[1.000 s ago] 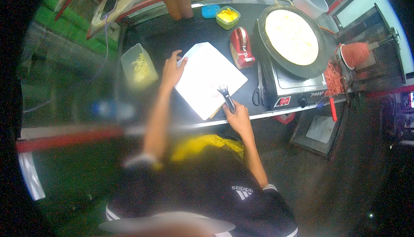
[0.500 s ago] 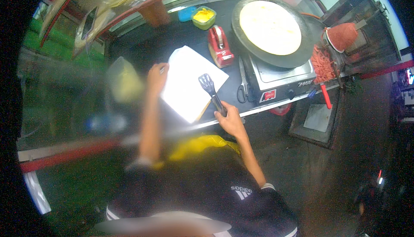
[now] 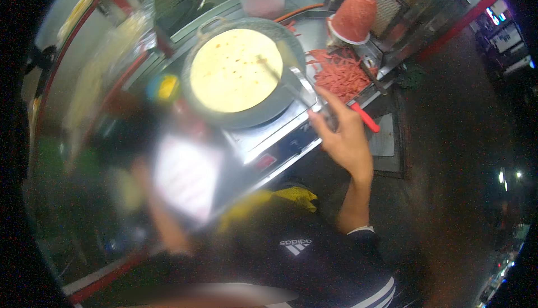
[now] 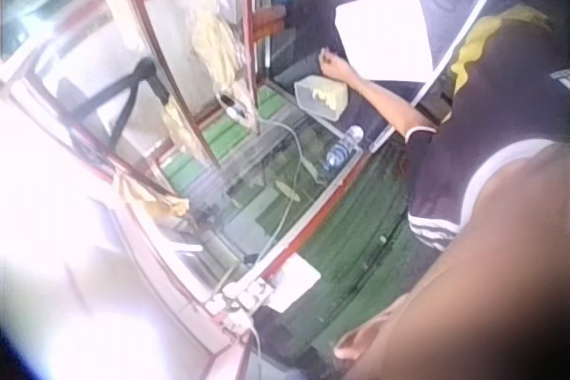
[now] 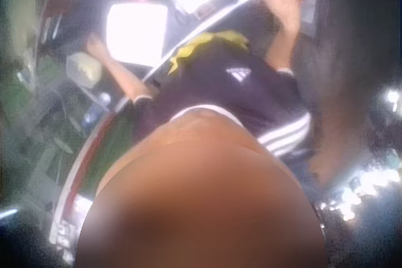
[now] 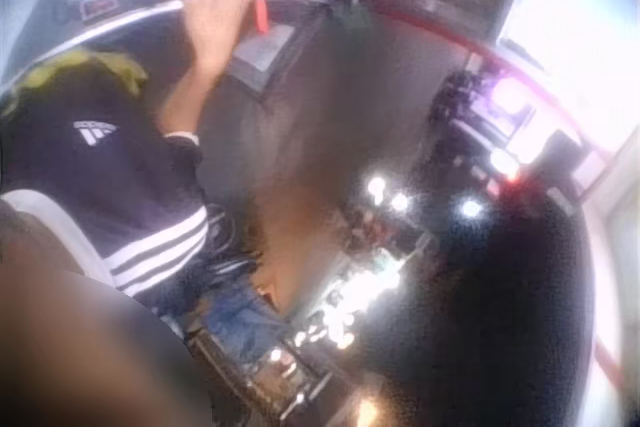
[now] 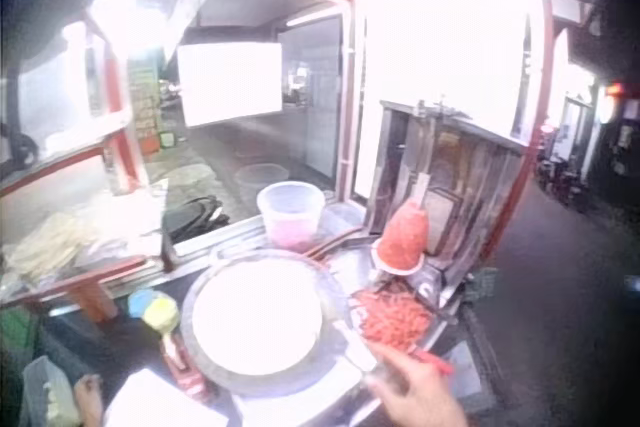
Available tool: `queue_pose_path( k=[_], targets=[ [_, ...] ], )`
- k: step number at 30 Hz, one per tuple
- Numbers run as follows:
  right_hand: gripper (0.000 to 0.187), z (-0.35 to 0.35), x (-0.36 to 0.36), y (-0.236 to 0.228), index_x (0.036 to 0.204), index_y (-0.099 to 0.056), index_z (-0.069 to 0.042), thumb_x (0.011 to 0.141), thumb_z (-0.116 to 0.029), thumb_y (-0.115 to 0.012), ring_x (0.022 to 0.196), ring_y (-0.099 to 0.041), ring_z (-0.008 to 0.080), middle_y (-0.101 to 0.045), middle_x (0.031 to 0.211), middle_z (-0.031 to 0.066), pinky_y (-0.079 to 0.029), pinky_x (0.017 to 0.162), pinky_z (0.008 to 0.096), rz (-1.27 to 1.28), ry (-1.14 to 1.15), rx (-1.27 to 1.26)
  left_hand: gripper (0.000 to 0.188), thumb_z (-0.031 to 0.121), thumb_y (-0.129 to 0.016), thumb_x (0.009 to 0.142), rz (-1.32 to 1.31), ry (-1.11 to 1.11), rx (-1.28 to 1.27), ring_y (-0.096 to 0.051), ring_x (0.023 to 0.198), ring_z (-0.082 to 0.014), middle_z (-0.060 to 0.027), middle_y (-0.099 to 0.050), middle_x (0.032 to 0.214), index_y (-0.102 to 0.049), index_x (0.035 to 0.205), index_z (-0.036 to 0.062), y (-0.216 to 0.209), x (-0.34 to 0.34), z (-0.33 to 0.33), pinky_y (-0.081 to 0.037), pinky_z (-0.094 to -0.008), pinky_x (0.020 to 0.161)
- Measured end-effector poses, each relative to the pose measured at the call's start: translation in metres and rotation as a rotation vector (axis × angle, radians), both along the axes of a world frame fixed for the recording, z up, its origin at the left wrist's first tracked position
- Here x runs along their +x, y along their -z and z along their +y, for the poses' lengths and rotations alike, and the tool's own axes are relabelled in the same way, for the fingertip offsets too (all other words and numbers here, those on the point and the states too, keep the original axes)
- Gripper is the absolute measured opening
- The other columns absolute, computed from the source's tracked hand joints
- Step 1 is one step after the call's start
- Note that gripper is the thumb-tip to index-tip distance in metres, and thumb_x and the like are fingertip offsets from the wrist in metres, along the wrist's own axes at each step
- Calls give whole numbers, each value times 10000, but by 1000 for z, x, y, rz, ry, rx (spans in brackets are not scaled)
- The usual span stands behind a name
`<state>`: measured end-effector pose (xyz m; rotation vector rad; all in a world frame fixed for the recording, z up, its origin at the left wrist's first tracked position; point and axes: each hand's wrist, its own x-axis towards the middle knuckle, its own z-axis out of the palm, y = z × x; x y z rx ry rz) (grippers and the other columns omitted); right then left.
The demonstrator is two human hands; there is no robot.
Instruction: The person prepares a taco by placing a tortilla on paper, adding shredded cheese, and cooking sliced meat on a griddle. They then transfer the cooked meat onto the tortilla and add sauce before folding the taco.
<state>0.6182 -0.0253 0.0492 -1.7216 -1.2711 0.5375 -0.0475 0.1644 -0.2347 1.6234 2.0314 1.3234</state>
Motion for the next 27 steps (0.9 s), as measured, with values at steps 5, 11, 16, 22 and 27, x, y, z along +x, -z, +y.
queue_pose_path(
  k=[5, 11, 16, 22, 27],
  targets=[
    [457, -7, 67, -15, 1514, -703, -12, 1116, -237, -710, 840, -819, 249, -758, 919, 336, -591, 796, 443, -279, 330, -237, 380, 316, -698, 1155, -250, -101, -113, -391, 612, -50, 61, -463, 670, -765, 933, 15, 4, -21, 6, -268, -302, 557],
    [444, 18, 87, 6, 1483, -713, 18, 1117, -233, -712, 1040, -820, 472, -785, 1153, 352, -599, 880, 480, -123, 312, -82, 431, 329, -689, 1159, -383, -140, 65, -374, 635, -52, 59, -472, 681, -731, 867, 14, 18, -37, 5, -260, -299, 588],
    [401, 65, 81, 12, 1458, -745, 3, 1120, -211, -718, 945, -808, 220, -814, 1160, 293, -595, 901, 410, -310, 146, 105, 441, 298, -700, 1139, -128, -189, 99, -523, 711, -117, -14, -609, 724, -713, 828, -15, 36, -44, 4, -402, -334, 652],
    [382, 79, 101, -18, 1415, -784, -4, 1100, -217, -749, 697, -571, 67, -666, 736, 77, -475, 652, 316, -126, -80, -241, 379, 260, -716, 1101, 140, -312, 43, -624, 707, -193, -109, -736, 765, -744, 885, -51, 14, -21, -2, -485, -397, 707],
    [431, 135, 101, 0, 1178, -842, 73, 1141, -338, -719, 663, -565, 70, -608, 714, -16, -424, 588, 319, -76, -227, -406, 346, 253, -718, 1080, 188, -360, -72, -678, 694, -228, -141, -769, 777, -763, 902, -40, 1, -8, -4, -494, -424, 691]
  ],
)
